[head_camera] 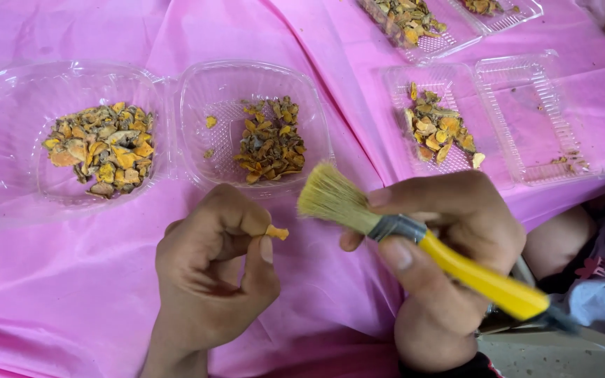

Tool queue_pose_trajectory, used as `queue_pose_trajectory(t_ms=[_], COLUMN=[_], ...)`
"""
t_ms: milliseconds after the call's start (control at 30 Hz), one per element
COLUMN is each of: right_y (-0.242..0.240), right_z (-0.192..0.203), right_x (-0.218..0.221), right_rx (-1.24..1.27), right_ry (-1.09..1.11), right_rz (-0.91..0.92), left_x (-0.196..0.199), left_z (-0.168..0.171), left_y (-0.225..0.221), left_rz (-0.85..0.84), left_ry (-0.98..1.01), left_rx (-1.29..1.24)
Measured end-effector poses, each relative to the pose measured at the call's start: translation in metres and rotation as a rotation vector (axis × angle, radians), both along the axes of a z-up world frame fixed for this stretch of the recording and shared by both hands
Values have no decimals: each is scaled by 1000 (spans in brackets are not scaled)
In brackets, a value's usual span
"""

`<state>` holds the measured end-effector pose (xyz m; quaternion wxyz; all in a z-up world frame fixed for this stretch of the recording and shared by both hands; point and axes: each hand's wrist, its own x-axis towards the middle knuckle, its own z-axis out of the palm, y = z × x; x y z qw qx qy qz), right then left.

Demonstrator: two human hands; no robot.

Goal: Sorting and cleaning dried tea leaves or flower petals using a brush and fingers in plastic containers

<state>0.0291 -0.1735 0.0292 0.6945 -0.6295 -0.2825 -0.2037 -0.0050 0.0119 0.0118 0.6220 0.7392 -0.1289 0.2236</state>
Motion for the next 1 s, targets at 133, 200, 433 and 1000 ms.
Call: queue_pose_trajectory(t_ms=[133, 200, 433, 1000], right_y=[-10, -14, -6, -81], right_z=[10, 12, 9, 46], right_x=[-6, 10, 24, 73], right_rx=[-469, -526, -687, -970], right_ry=[83, -58, -135, 33], right_rz=[53, 159, 34, -273], left_x=[-1, -4, 1, 12], left_z=[-5, -3, 8, 29], left_y=[1, 2, -9, 15], left_rz=[-62, 28, 48, 322], left_ry=[12, 44, 43, 330], left_rx=[-136, -133, 0, 391])
